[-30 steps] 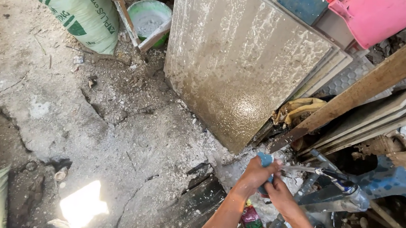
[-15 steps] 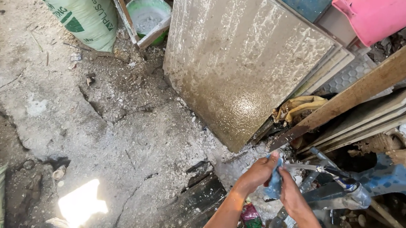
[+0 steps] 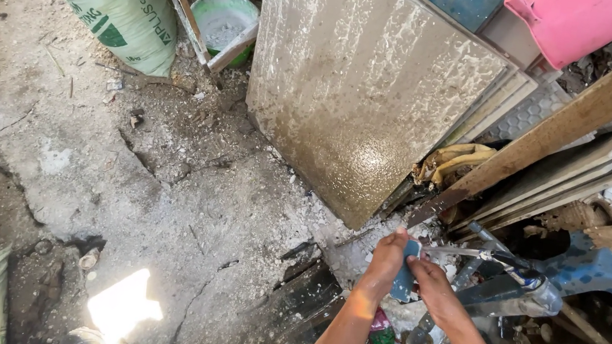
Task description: Wash hands and clean decorative plaster moldings in a workshop.
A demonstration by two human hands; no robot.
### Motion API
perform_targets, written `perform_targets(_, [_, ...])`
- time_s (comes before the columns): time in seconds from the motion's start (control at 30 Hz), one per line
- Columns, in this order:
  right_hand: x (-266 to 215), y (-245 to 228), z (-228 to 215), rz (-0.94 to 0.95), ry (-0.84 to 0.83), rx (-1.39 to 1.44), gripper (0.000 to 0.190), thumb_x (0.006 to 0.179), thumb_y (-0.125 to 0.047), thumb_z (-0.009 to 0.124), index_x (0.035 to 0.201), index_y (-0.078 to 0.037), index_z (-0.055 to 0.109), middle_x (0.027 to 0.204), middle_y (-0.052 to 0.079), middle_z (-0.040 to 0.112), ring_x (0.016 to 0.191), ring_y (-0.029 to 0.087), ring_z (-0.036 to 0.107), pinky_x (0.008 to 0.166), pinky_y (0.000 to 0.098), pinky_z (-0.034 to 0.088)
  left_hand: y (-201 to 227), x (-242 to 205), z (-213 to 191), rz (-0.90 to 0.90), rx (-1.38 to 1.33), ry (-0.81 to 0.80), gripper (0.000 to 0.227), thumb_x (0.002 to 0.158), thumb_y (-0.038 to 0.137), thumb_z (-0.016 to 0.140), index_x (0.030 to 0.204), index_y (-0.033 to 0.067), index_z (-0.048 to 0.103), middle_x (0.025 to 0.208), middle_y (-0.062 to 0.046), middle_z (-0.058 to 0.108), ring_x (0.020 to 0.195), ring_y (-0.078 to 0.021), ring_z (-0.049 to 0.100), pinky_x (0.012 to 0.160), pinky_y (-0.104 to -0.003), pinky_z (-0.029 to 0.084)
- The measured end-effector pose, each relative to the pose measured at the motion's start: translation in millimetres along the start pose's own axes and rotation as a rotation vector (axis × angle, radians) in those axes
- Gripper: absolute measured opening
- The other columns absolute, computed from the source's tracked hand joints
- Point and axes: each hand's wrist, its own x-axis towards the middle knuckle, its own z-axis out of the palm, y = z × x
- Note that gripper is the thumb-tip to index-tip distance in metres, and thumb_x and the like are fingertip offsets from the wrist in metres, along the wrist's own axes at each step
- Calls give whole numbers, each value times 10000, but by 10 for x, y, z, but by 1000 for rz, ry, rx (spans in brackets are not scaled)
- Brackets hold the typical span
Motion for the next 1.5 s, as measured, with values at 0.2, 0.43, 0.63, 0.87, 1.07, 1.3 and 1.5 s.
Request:
perform_targets(0.2, [604,886,-481,-33,-109,-17,355,1088,-265,657,887,26,688,719,85,571,604,152,489,540,294,387,63,-40,-53,4,130,-20,577,1109,513,422,943,23,678,881,-111,693,798,-212,631,761,-360,527])
perform_targets(0.43, [-110,-353,151,-5,332,120,139,943,-76,607,1078,-63,632,884,62,673,721,160,652,703,329,585,137,-132,-119,76,649,166,823,1051,676,187,1424,10,493,1412,-247,493,1320,-365,435,1106,-489,338])
perform_targets(0.63, [-41,-184,159,-90,144,486,200,1046,-168,629,1146,5,634,1043,134,664,883,226,635,806,390,581,-148,-190,-48,3,180,-57,680,1057,503,477,1560,102,255,1485,-147,391,1336,-239,429,1105,-426,413])
perform_targets(0.87, [22,-58,205,-98,128,566,238,1034,-180,553,1176,-16,650,1051,64,708,901,176,661,829,351,568,-299,19,-55,193,142,23,312,1056,299,578,1146,7,642,966,-40,672,884,-135,588,784,-304,509])
perform_targets(1.07, [116,312,181,-222,132,609,186,1053,-170,612,1177,-45,669,990,30,683,816,126,623,710,317,512,-323,279,-115,103,346,127,485,1075,405,500,1018,-46,668,841,-83,687,733,-149,602,669,-319,517])
perform_targets(1.3, [-253,-158,363,-67,231,616,265,941,-138,636,1162,-167,493,1096,14,671,909,184,696,695,344,549,161,226,-48,-123,240,-19,626,1087,509,397,1022,-28,713,869,-120,730,665,-198,651,525,-353,486])
perform_targets(1.5, [-196,-20,261,6,272,690,232,958,-137,637,1145,-167,502,1093,53,676,954,218,710,715,367,559,190,197,1,-38,56,-252,436,1087,372,440,1221,17,656,1062,-106,754,853,-195,739,659,-330,594])
